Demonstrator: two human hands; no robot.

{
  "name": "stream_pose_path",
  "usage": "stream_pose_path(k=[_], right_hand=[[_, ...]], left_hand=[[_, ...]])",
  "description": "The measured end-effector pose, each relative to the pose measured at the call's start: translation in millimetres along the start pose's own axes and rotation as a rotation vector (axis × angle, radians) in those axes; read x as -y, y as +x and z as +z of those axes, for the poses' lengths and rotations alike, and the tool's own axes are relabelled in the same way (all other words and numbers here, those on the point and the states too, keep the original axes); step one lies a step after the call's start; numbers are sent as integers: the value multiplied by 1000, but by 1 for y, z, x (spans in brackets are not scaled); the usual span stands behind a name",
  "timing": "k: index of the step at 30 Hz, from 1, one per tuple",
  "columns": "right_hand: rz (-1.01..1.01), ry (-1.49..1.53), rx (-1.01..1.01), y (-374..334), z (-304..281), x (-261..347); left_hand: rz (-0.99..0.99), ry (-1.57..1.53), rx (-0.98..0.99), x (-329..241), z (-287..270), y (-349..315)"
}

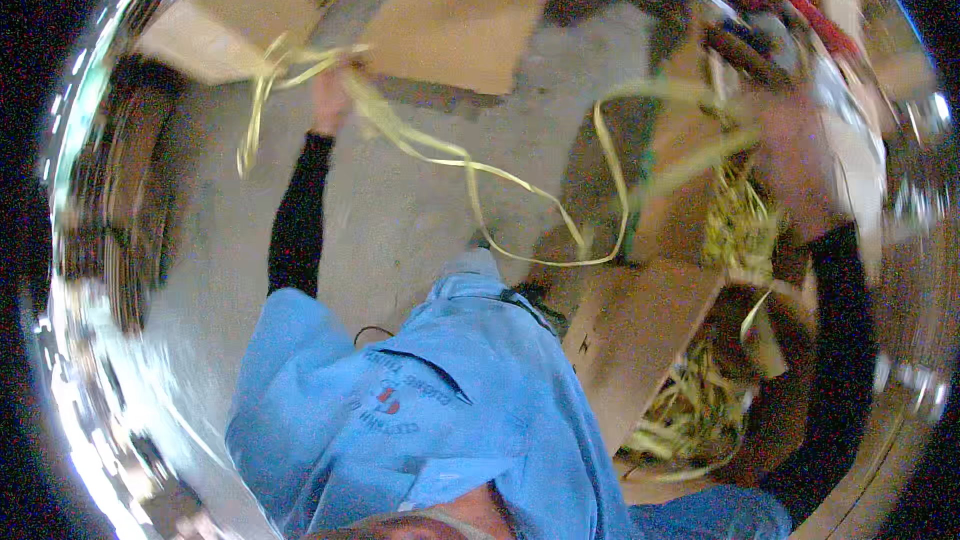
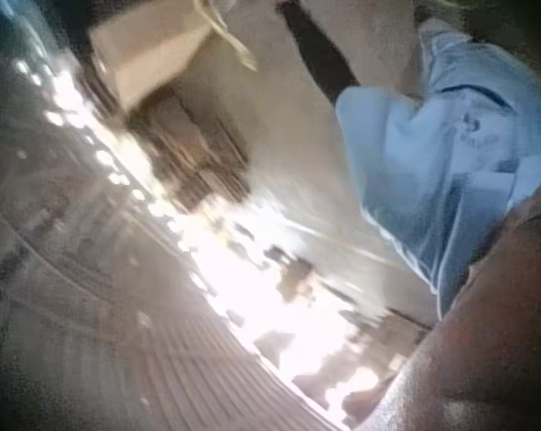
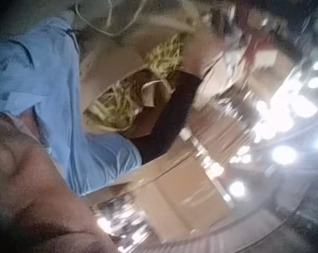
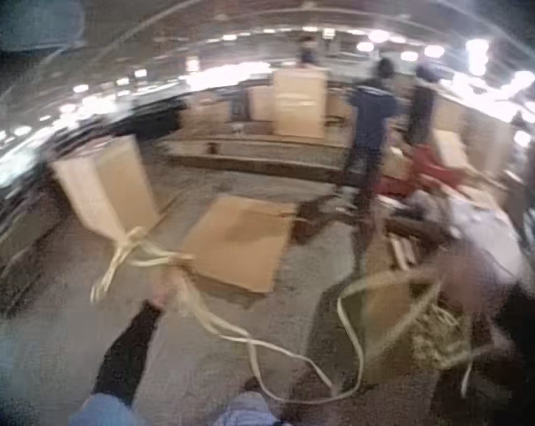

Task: The person sorts yellow ribbons and cardboard pieces from a large cardboard box. They repeatedly pull out tangled ribbons, separate them by hand, and place them back into the box while occasionally handling small cardboard pieces.

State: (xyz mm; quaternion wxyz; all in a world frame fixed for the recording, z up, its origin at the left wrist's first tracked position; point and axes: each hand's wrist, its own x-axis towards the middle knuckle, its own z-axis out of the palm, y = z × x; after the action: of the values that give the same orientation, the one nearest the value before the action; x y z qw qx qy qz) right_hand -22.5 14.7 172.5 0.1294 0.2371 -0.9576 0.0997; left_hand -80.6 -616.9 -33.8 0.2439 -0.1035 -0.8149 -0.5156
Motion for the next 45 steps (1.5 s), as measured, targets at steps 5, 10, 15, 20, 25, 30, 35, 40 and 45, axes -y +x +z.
stream_pose_path(k=[5, 10, 15, 20, 25, 30, 35, 40, 45], right_hand=[[-517, -159, 522, 35, 95, 83], [-256, 422, 402, 104, 131, 165], [263, 1516, 585, 153, 164, 222], [186, 1471, 883, 139, 181, 241], [286, 1457, 496, 106, 167, 214], [259, 1459, 390, 64, 157, 190], [253, 1294, 355, 31, 153, 192], [243, 1270, 353, 15, 143, 201], [207, 1437, -17, 22, 132, 222]], left_hand=[[-162, -268, 195, -67, 44, -5], [-352, -187, 590, -92, 64, -30], [329, -46, 886, -91, 114, -72], [279, 75, 1387, -83, 130, -102], [85, -430, 1030, -71, 96, -83], [-435, -1301, 573, -86, 77, -36], [-366, -1400, 240, -128, 78, -12], [-341, -1291, 161, -161, 83, -15], [-170, -1100, 150, -176, 91, -23]])
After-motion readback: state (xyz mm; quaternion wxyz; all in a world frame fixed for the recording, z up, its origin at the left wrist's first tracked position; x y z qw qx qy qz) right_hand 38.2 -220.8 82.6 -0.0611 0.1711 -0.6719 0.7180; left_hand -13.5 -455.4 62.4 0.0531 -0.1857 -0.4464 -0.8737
